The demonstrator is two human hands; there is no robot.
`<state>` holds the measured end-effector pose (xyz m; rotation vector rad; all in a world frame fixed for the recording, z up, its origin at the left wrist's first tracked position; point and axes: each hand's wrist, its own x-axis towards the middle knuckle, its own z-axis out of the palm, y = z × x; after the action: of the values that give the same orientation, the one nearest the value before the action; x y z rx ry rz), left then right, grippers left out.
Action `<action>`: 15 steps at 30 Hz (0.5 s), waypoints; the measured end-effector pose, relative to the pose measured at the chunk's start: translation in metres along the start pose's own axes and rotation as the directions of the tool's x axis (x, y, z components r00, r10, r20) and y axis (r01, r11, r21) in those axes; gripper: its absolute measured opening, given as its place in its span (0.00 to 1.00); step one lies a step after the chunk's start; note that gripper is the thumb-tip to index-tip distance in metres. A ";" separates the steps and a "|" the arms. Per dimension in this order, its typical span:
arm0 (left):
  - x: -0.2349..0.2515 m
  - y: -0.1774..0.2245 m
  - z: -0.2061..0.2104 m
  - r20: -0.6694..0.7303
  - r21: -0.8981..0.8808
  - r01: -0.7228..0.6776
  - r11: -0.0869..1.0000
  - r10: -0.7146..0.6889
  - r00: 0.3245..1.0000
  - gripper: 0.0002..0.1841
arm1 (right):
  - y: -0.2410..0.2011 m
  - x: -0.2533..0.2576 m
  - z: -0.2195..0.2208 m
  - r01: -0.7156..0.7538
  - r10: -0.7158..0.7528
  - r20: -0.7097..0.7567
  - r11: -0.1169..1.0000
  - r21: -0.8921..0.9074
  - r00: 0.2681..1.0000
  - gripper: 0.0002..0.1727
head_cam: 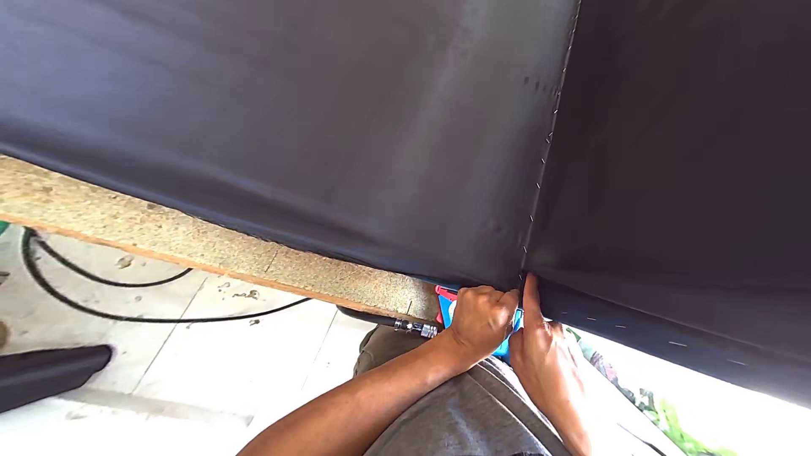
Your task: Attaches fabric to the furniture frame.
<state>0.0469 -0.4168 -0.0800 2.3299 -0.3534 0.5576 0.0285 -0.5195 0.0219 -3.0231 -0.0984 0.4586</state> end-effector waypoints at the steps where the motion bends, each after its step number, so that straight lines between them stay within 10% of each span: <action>1: -0.003 0.001 0.000 0.012 0.005 -0.012 1.000 0.012 1.000 0.13 | -0.001 -0.001 0.004 -0.008 0.006 -0.051 0.999 -0.050 0.999 0.39; 15: -0.017 -0.007 0.008 0.026 -0.072 -0.205 0.976 0.207 0.978 0.12 | 0.003 -0.002 0.022 -0.039 0.020 -0.284 0.997 -0.062 0.959 0.26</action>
<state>0.0373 -0.4152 -0.0974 2.2517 -0.6260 0.5965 0.0199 -0.5207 0.0014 -3.1208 -0.0505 0.0205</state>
